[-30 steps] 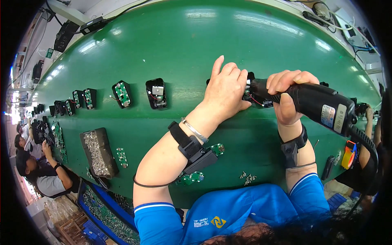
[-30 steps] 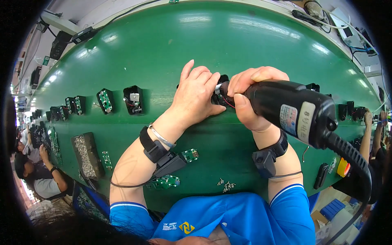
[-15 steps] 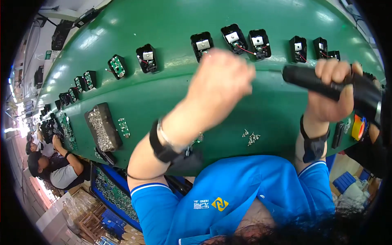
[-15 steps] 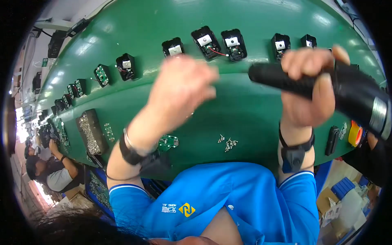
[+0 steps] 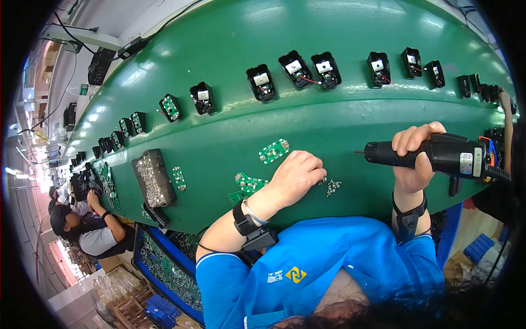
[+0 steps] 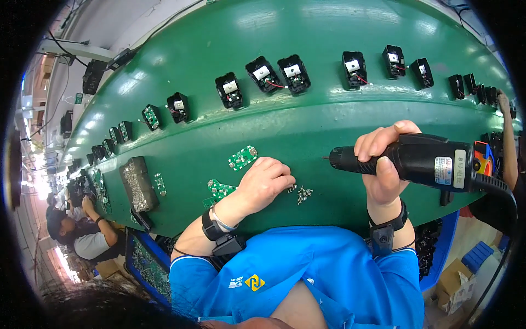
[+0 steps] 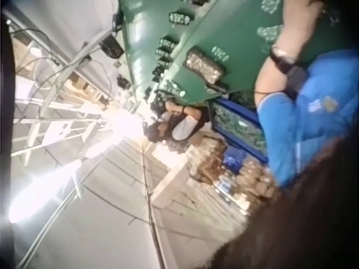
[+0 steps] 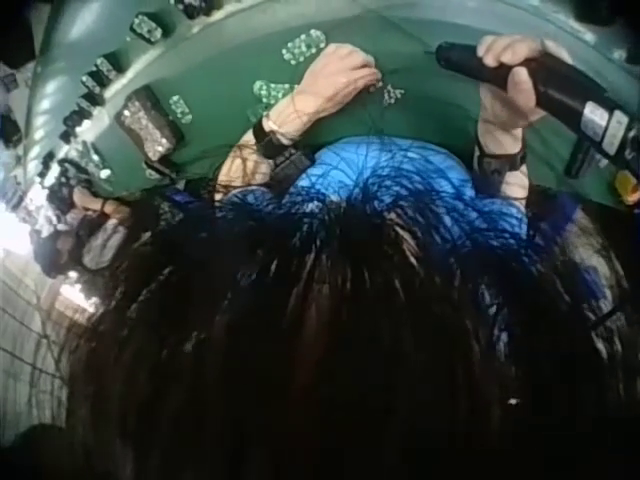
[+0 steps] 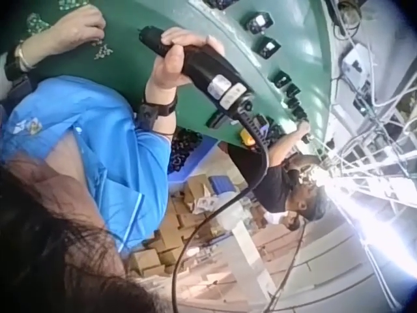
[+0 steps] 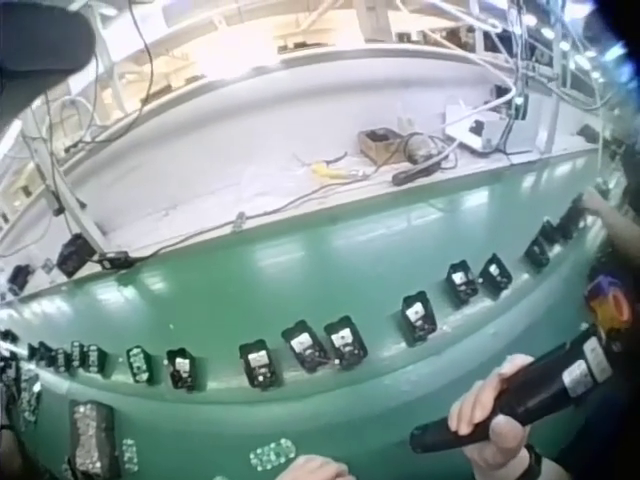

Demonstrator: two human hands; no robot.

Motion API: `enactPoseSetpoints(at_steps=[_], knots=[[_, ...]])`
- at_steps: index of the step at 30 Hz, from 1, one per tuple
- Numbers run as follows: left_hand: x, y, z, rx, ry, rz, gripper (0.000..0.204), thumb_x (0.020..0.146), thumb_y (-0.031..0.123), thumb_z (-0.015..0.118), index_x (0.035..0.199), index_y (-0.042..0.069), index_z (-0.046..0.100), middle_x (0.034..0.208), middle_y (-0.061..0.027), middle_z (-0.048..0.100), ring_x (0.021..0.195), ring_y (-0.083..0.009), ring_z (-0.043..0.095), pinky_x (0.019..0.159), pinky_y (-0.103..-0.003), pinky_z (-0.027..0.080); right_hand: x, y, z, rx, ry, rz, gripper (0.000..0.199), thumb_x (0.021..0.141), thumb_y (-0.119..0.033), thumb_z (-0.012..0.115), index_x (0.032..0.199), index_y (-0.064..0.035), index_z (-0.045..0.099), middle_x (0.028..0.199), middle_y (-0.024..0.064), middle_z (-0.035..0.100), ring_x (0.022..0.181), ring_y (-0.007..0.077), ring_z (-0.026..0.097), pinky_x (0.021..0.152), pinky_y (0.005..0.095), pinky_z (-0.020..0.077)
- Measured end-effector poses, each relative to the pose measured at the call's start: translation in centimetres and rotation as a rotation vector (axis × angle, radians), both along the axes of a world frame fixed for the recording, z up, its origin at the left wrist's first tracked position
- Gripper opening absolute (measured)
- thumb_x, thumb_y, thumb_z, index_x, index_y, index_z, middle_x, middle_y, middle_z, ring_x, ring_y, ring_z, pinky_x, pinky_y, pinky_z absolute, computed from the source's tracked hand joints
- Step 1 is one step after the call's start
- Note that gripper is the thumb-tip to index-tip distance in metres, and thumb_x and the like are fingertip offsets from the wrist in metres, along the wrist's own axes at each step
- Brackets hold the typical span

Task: The person picks up a screw, fits it onto a power screwdriver, and drives it into a black housing, then retrieves circuit boards from a bin and fits one into another housing.

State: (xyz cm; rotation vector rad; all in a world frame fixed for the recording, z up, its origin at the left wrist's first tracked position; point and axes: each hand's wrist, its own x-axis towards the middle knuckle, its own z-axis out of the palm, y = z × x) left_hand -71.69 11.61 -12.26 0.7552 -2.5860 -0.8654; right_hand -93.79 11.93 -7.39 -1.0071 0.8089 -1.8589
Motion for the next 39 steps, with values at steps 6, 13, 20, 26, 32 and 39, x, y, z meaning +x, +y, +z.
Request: enactPoseSetpoints(at_steps=[6, 13, 20, 26, 32, 39], knots=[[-1.1, -0.6, 1.5, 0.758, 0.241, 0.48, 0.012, 0.073, 0.002, 0.056, 0.086, 0.004, 0.057, 0.083, -0.0046, 0.058, 0.075, -0.0147, 0.054, 0.069, -0.026, 0.043, -0.6, -0.9, 2.1, -0.039, -0.11, 0.025, 0.046, 0.073, -0.02, 0.057, 0.111, -0.0078, 0.034, 0.072, 0.0025, 0.046, 0.057, 0.013, 0.045, 0.052, 0.0272, 0.0373], [-3.2, -0.6, 1.1, 1.712, 1.176, 0.487, 0.014, 0.078, 0.008, 0.054, 0.091, 0.004, 0.056, 0.081, -0.0043, 0.055, 0.073, -0.0122, 0.05, 0.072, -0.03, 0.042, 0.7, -1.9, 4.1, -0.136, -0.275, 0.106, 0.049, 0.073, -0.024, 0.058, 0.113, -0.0091, 0.034, 0.071, 0.0017, 0.044, 0.056, 0.0124, 0.044, 0.051, 0.0264, 0.0362], [-4.1, -0.4, 1.0, 1.71, 1.175, 0.443, 0.013, 0.08, 0.012, 0.052, 0.09, 0.004, 0.056, 0.075, -0.004, 0.053, 0.07, -0.0124, 0.049, 0.072, -0.03, 0.042, 0.5, -1.6, 4.3, -0.137, -0.256, 0.098, 0.051, 0.072, -0.025, 0.06, 0.112, -0.01, 0.034, 0.071, 0.0013, 0.044, 0.056, 0.0127, 0.045, 0.051, 0.0267, 0.0364], [-4.1, -0.2, 0.8, 1.643, 1.144, 0.469, 0.015, 0.081, 0.013, 0.051, 0.09, 0.002, 0.055, 0.076, -0.0055, 0.053, 0.071, -0.0134, 0.049, 0.07, -0.03, 0.042, 0.6, -1.5, 4.1, -0.133, -0.227, 0.116, 0.052, 0.07, -0.025, 0.062, 0.112, -0.0107, 0.035, 0.07, 0.0007, 0.045, 0.055, 0.0127, 0.045, 0.05, 0.027, 0.0369], [-4.0, -0.3, 0.8, 1.548, 1.043, 0.467, 0.016, 0.083, 0.013, 0.049, 0.091, 0.0, 0.054, 0.078, -0.0066, 0.055, 0.072, -0.0147, 0.051, 0.07, -0.029, 0.043, 0.3, -1.3, 4.4, -0.129, -0.245, 0.12, 0.052, 0.07, -0.026, 0.063, 0.112, -0.0114, 0.035, 0.07, 0.0007, 0.045, 0.056, 0.0128, 0.045, 0.051, 0.0268, 0.0373], [-4.4, -0.3, 0.8, 1.457, 0.939, 0.481, 0.018, 0.084, 0.017, 0.047, 0.09, 0.001, 0.054, 0.078, -0.0064, 0.054, 0.071, -0.0138, 0.051, 0.068, -0.027, 0.042, 0.1, -1.5, 4.3, -0.142, -0.212, 0.132, 0.051, 0.07, -0.025, 0.063, 0.11, -0.0114, 0.035, 0.069, 0.001, 0.045, 0.055, 0.0128, 0.046, 0.05, 0.0268, 0.0374]])
